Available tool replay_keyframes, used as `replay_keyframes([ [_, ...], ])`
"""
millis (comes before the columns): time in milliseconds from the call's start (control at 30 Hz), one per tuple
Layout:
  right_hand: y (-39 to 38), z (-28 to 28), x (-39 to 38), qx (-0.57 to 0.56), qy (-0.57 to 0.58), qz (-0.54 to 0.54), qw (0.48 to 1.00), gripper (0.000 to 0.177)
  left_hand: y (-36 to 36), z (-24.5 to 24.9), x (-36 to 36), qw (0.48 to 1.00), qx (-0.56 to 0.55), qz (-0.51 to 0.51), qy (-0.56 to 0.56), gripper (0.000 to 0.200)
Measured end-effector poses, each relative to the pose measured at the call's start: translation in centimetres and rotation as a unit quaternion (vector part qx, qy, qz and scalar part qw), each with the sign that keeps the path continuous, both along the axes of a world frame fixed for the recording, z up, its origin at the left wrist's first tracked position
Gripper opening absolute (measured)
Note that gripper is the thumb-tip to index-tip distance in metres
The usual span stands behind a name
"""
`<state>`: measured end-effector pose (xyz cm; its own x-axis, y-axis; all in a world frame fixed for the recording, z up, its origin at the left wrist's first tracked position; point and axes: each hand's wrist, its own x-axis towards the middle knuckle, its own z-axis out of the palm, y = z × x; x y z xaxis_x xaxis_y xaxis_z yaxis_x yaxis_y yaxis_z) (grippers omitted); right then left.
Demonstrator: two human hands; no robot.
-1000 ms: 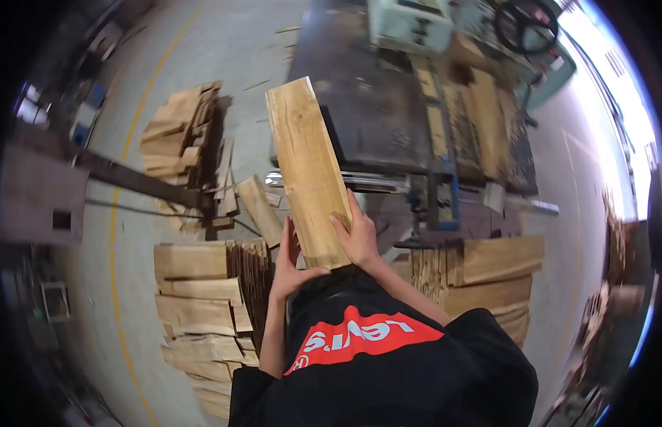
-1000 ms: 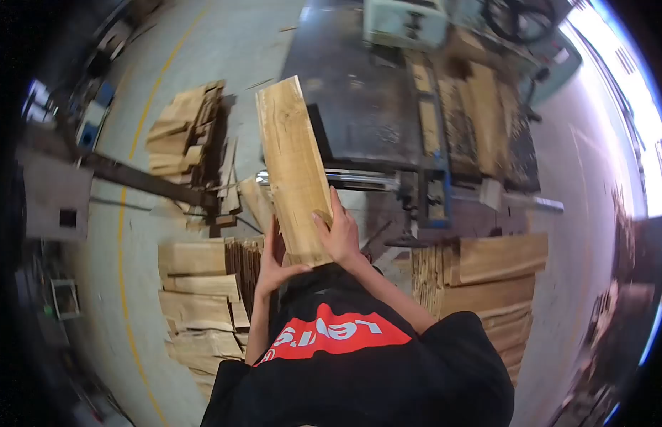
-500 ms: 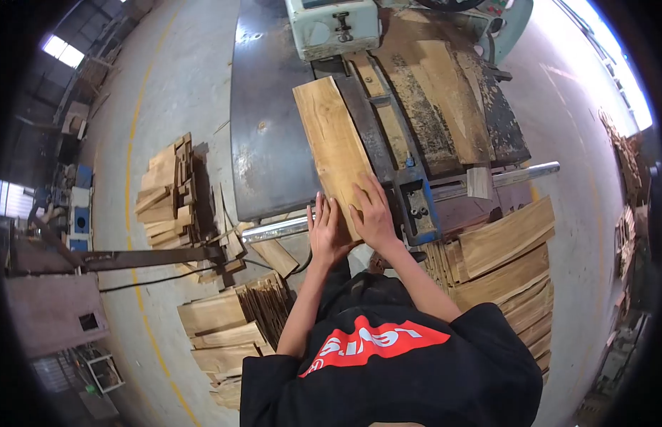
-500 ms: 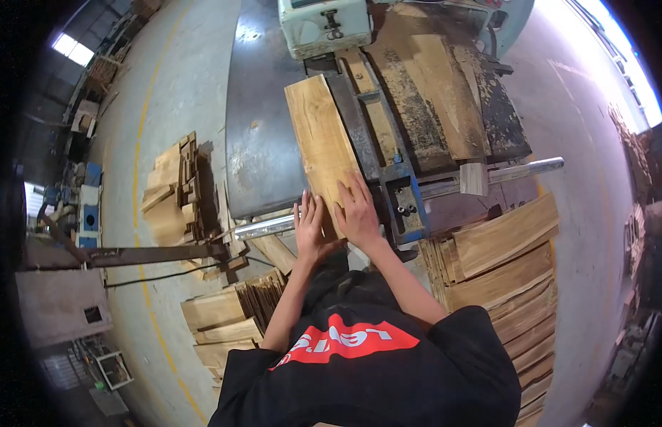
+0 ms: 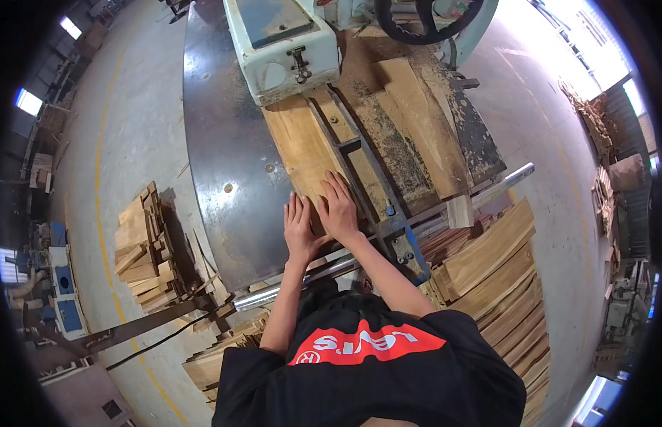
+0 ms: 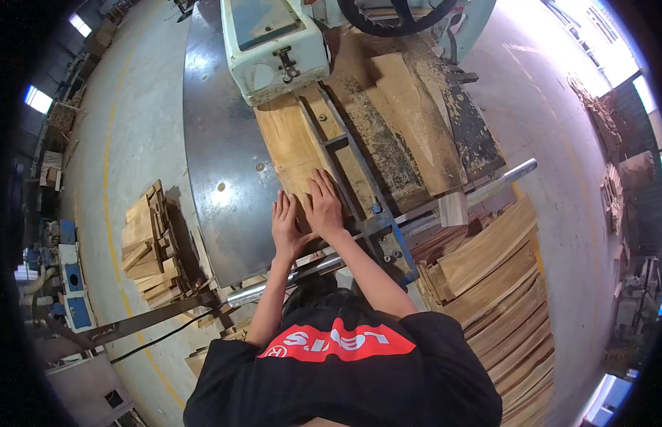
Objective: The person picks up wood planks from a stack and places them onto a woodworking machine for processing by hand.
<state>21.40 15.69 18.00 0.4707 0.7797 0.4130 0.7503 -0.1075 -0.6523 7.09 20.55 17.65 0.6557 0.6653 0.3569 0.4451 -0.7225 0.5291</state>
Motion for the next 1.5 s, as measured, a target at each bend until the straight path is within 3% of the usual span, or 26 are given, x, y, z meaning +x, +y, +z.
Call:
replay_keyframes([
  [367,9.9,-0.3,3.2,0.016,0.011,-0.006,1.0,0.038,9.4,0.4,3.2,0.999,-0.016,0.009,-0.029,0.118],
  [633,14.5,-2.5,5.7,0.041,-0.093,0.016,0.995,0.038,10.5,1.5,0.1,1.0,-0.003,0.017,-0.004,0.131],
  [700,16.3,-5.5,8.1,0.042,-0.118,0.036,0.991,0.046,7.4,1.4,-3.7,0.998,0.018,0.047,-0.033,0.125],
  [767,17.5,-6.0,9.5,0.044,-0.183,0.034,0.982,0.042,2.0,2.1,-9.0,0.995,0.008,0.094,-0.041,0.112],
  [833,18.6,-3.2,8.4,-0.036,-0.043,-0.013,0.998,0.036,-4.9,1.5,-15.7,0.985,0.017,0.167,-0.025,0.103],
  [900,20.2,-2.4,8.9,-0.07,-0.079,0.004,0.994,0.033,-13.2,1.2,-21.2,0.969,-0.003,0.248,-0.02,0.09],
  [933,21.3,-2.3,9.2,-0.07,-0.072,0.006,0.995,0.034,-17.7,0.3,-24.3,0.951,-0.01,0.307,0.009,0.088],
  [967,22.4,-3.1,10.4,0.004,-0.112,0.059,0.992,0.037,-22.7,-0.8,-27.2,0.934,-0.021,0.354,0.04,0.086],
  [1033,26.5,-6.6,15.0,0.043,0.011,0.147,0.988,0.043,-32.2,-1.1,-31.9,0.861,-0.075,0.497,0.077,0.082],
  [1067,25.3,-4.2,14.0,-0.044,-0.054,0.085,0.994,0.044,-36.7,-2.3,-34.1,0.808,-0.121,0.573,0.07,0.078],
  [1100,23.0,-1.6,11.7,-0.034,-0.049,0.074,0.995,0.046,-40.8,-3.7,-36.0,0.748,-0.171,0.639,0.054,0.075],
  [1167,19.3,0.4,8.9,0.033,-0.045,0.159,0.986,0.043,-46.7,-7.1,-38.8,0.516,-0.286,0.806,-0.049,0.069],
  [1233,11.8,2.9,2.9,0.055,-0.033,0.203,0.977,0.037,-51.5,-12.0,-43.6,0.372,-0.341,0.85,-0.154,0.066],
  [1300,3.0,4.9,-3.6,0.062,0.003,0.293,0.954,0.03,-52.6,-12.9,-46.4,0.313,-0.326,0.872,-0.189,0.063],
  [1367,-6.1,5.6,-10.8,0.031,0.082,0.3,0.95,0.026,-52.5,-15.4,-50.2,0.274,-0.359,0.871,-0.196,0.077],
  [1433,-12.3,2.5,-14.1,0.007,0.073,0.388,0.919,0.021,-51.5,-18.4,-54.5,0.23,-0.381,0.872,-0.202,0.086],
  [1467,-15.9,1.7,-16.3,-0.105,0.069,0.371,0.92,0.017,-51.0,-20.2,-57.0,0.221,-0.404,0.854,-0.244,0.108],
  [1500,-18.4,0.8,-18.6,-0.128,0.009,0.427,0.895,0.018,-49.8,-20.0,-58.6,0.213,-0.404,0.863,-0.219,0.115],
])
